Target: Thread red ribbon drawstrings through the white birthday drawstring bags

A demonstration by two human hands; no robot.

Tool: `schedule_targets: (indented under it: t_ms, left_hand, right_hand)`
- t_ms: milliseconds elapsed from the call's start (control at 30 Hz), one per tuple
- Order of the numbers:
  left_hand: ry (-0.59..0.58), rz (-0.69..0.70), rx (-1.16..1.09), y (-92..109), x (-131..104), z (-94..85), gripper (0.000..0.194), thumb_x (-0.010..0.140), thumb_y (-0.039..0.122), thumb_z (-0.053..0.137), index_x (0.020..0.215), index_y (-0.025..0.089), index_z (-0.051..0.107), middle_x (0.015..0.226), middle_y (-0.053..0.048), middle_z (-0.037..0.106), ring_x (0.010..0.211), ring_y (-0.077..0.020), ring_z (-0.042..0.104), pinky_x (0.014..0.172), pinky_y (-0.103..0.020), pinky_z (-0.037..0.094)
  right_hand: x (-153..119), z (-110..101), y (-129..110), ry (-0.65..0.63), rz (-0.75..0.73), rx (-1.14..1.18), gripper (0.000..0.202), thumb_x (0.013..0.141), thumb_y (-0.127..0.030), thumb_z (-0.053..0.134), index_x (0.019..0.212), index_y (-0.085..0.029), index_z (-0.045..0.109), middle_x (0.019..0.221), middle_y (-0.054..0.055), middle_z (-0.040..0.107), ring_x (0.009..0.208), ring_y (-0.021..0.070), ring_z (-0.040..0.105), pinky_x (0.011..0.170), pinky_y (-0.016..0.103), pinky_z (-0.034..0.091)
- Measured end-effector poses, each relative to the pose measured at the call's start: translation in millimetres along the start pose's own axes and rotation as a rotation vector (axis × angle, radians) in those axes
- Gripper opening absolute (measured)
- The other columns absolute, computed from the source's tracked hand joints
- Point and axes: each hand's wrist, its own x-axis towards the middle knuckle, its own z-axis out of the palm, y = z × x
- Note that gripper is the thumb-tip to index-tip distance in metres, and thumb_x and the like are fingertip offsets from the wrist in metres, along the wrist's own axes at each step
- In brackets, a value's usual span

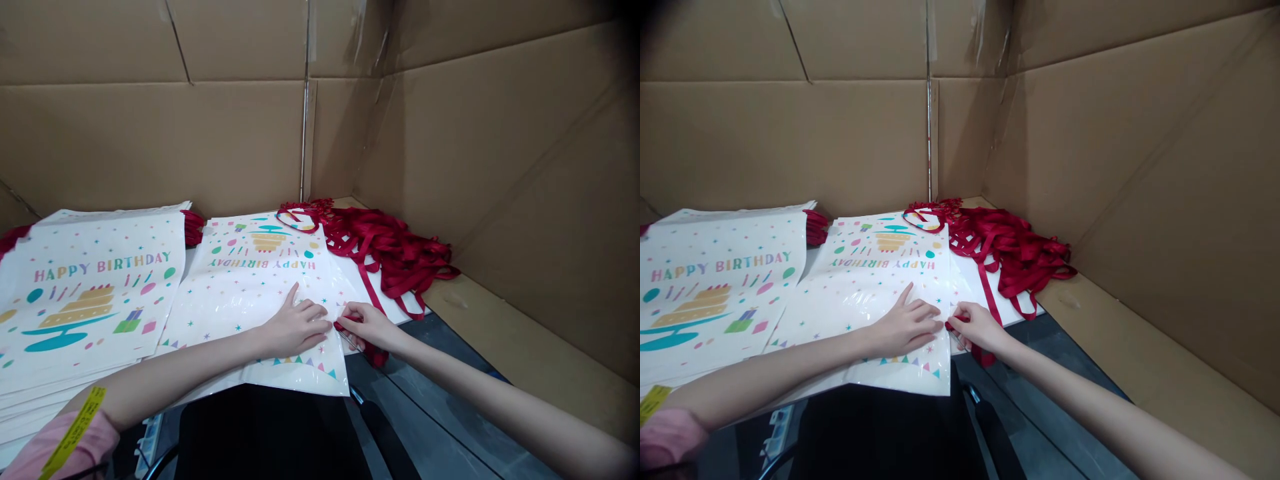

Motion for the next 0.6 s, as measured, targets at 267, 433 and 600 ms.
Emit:
schedule_targets:
  t_ms: [267, 433, 600]
  left_hand:
    - [0.016, 0.014, 0.023, 0.6, -0.1, 3.9, 0.022, 0.094, 0.027, 0.04, 0.106, 0.024, 0.058, 0.111, -0.004, 0.061, 0.103, -0.0176, 0.053, 0.111, -0.059, 0.0]
    - [0.03, 0.006, 0.004, -0.3, -0.8, 6.7, 0.021, 0.093, 0.027, 0.041, 0.105, 0.024, 0.059, 0.11, -0.003, 0.061, 0.102, -0.0176, 0.053, 0.111, -0.058, -0.001]
    - [0.044, -0.018, -0.043, 1.4, -1.7, 4.6, 0.02, 0.093, 0.025, 0.044, 0.105, 0.024, 0.06, 0.111, -0.003, 0.062, 0.103, -0.0165, 0.055, 0.113, -0.054, -0.001]
  right_hand:
    - [-15.1, -1.0, 8.2, -0.006, 0.137, 0.01, 0.036, 0.077, -0.051, 0.057, 0.073, -0.02, 0.04, 0.054, -0.003, 0.058, 0.039, 0.0095, 0.053, 0.032, 0.017, 0.028]
    - [-28.1, 1.9, 7.0, -0.037, 0.169, -0.01, 0.039, 0.071, -0.054, 0.059, 0.072, -0.019, 0.041, 0.055, -0.004, 0.057, 0.033, 0.007, 0.046, 0.029, 0.017, 0.021]
    - [-23.7, -4.2, 6.8, -0.021, 0.068, -0.146, 0.033, 0.073, -0.048, 0.058, 0.068, -0.018, 0.045, 0.054, -0.003, 0.056, 0.035, 0.0073, 0.046, 0.034, 0.019, 0.028]
